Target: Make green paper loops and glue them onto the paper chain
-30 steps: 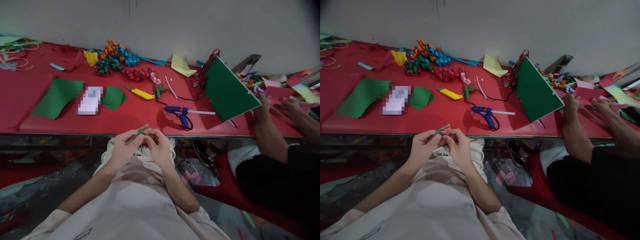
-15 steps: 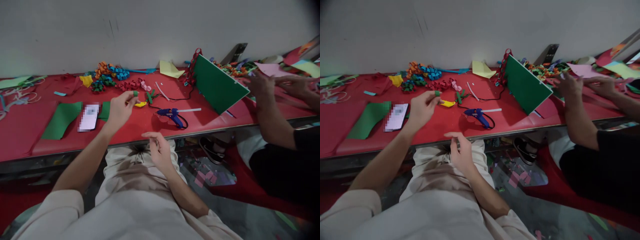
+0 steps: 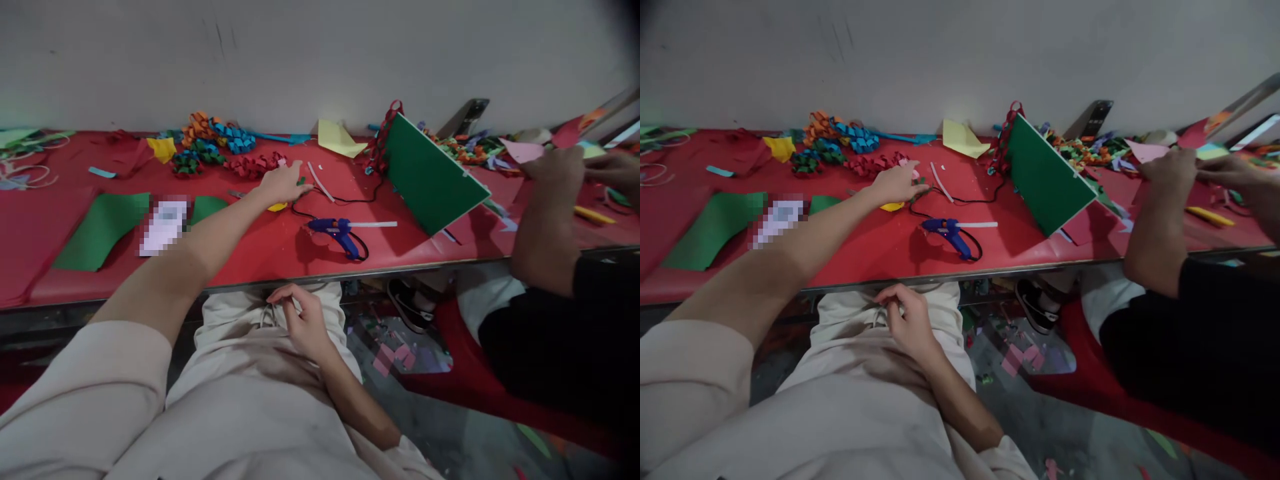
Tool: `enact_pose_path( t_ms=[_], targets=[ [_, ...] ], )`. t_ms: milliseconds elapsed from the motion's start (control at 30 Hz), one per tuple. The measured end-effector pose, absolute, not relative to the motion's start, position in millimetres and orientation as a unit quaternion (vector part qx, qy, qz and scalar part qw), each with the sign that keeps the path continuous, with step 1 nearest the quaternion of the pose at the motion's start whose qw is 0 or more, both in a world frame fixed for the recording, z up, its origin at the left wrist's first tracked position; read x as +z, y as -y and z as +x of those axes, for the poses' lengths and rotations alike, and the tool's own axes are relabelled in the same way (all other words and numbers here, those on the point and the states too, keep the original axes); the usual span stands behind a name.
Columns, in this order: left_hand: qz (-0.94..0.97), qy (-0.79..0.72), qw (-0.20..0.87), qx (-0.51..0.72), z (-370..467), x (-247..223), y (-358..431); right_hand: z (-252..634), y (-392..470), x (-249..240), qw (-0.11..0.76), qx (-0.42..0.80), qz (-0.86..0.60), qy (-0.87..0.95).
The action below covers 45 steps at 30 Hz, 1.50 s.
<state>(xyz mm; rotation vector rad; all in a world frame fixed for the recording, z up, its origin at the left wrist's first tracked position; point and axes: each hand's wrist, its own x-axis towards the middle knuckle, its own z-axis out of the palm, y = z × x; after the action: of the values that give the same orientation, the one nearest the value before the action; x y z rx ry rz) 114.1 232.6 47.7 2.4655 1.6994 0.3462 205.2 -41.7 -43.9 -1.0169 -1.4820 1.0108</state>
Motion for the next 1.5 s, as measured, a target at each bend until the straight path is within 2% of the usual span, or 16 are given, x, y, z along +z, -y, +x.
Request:
enact_pose_path(
  t_ms=[100,200,267,367,567,700,900,1033,1167,1367,1433,1500],
  targets=[
    [0.793,-0.586,0.067,0.148,82,69,-224,206,43,-45,0.503,0.421,-0.418,0.629],
    [0.771,-0.62,0.001,0.149,18,88,-193,204,43,-49,0.486,0.419,-0.425,0.638],
    [0.765,-0.633,-0.016,0.112,-26,88,-161,199,43,-51,0.475,0.425,-0.425,0.642],
    [0.763,-0.646,-0.02,0.009,-68,64,-114,189,44,-53,0.449,0.428,-0.409,0.669],
    [0.725,-0.683,-0.027,0.083,-49,11,-99,183,47,-44,0.378,0.39,-0.385,0.747],
    [0.689,-0.713,-0.025,0.128,-30,11,-111,187,51,-47,0.381,0.392,-0.409,0.731],
    [0.713,-0.697,-0.04,0.071,-35,12,-110,184,55,-57,0.37,0.403,-0.408,0.731],
    [0.762,-0.641,-0.044,0.081,-43,11,-107,185,52,-54,0.367,0.397,-0.393,0.744],
    [0.784,-0.589,-0.082,0.179,-52,14,-96,194,50,-54,0.391,0.37,-0.387,0.749],
    [0.743,-0.417,-0.111,0.512,-40,27,-32,205,42,-26,0.542,0.211,-0.397,0.71],
    [0.746,-0.374,-0.079,0.546,-25,29,-9,205,31,-7,0.553,0.203,-0.418,0.692],
    [0.725,-0.405,0.018,0.556,-8,28,7,202,18,8,0.522,0.27,-0.419,0.692]
  ],
)
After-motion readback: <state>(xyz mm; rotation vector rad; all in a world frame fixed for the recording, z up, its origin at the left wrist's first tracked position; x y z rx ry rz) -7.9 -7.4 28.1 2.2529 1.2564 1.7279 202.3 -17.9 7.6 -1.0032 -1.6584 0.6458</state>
